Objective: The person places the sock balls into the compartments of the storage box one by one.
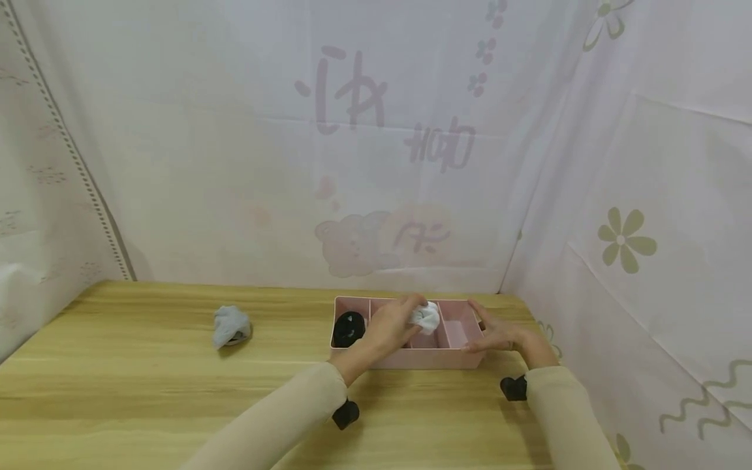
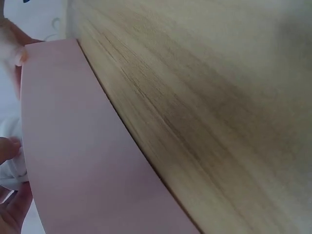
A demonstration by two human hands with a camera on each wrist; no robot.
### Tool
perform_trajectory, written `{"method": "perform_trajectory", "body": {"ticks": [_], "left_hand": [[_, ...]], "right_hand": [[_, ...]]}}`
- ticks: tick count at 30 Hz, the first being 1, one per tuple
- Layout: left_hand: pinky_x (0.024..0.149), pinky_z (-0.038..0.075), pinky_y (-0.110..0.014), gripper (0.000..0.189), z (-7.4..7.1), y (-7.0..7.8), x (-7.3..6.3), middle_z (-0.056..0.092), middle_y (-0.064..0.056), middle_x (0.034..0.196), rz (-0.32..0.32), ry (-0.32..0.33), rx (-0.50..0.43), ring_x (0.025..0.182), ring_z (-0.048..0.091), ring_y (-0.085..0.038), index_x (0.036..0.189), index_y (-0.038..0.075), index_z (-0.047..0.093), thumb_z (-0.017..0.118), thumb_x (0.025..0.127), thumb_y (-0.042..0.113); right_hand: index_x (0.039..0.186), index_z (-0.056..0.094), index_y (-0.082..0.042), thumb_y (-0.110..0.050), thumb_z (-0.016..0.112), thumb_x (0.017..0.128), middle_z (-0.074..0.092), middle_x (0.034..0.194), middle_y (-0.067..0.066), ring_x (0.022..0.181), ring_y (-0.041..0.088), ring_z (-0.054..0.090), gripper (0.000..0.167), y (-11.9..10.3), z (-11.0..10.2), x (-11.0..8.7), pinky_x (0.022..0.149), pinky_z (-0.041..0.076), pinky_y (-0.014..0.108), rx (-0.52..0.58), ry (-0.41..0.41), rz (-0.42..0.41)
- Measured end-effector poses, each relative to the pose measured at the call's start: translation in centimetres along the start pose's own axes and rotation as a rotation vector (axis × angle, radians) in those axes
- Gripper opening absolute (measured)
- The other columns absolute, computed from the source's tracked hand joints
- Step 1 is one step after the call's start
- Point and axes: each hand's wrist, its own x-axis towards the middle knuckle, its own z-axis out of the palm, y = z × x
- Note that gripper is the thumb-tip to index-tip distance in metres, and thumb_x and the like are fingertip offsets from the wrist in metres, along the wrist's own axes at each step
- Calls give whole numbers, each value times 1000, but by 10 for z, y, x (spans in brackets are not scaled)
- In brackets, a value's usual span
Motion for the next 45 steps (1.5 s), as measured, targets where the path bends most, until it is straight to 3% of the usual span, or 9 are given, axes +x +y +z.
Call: {"method": "perform_trajectory", "body": {"ticks": [7,12,16,21,25,33,45], "left_hand": [[84,50,-25,41,8,8,4,59,4,122,101,-57,215,106,59,-16,117,22,58,75,80,23],[87,50,-26,39,15,11,5,57,4,126,121,-80,272,113,56,-17,115,21,60,75,80,23],[87,50,-24,39,17,13,6,58,4,124,113,-130,278,110,57,-16,114,21,62,77,78,25],[77,51,-22,31,19,14,8,61,6,111,95,-182,276,96,62,-13,108,21,67,77,78,21],[72,52,-22,27,20,15,9,61,8,107,85,-189,285,91,63,-13,104,22,69,76,79,15],[74,53,-20,30,19,16,11,63,8,112,58,-192,287,96,63,-12,105,23,72,76,77,11],[70,51,-19,16,18,13,7,64,6,104,46,-189,227,90,64,-11,98,17,72,72,82,16]], "right_hand": [[145,-20,0,-20,76,79,22,134,45,119,48,41,118,1,0,2,91,46,48,20,-16,-22],[145,-21,-2,-19,76,79,22,135,45,118,49,41,119,5,0,2,91,46,48,41,-13,-13],[145,-21,-3,-19,76,79,22,134,45,118,49,41,119,6,0,2,91,46,48,68,-17,-10],[145,-22,-3,-18,76,79,24,132,44,115,43,44,119,7,2,2,89,47,45,92,-29,-25],[145,-22,-2,-18,75,79,25,132,43,113,39,46,119,7,2,2,89,48,44,98,-31,-35],[146,-21,-3,-19,76,78,28,130,42,111,36,47,119,7,0,2,88,47,44,81,-19,-26],[146,-20,-4,-17,77,77,24,132,45,115,46,43,119,3,2,0,87,47,44,67,-3,-20]]}}
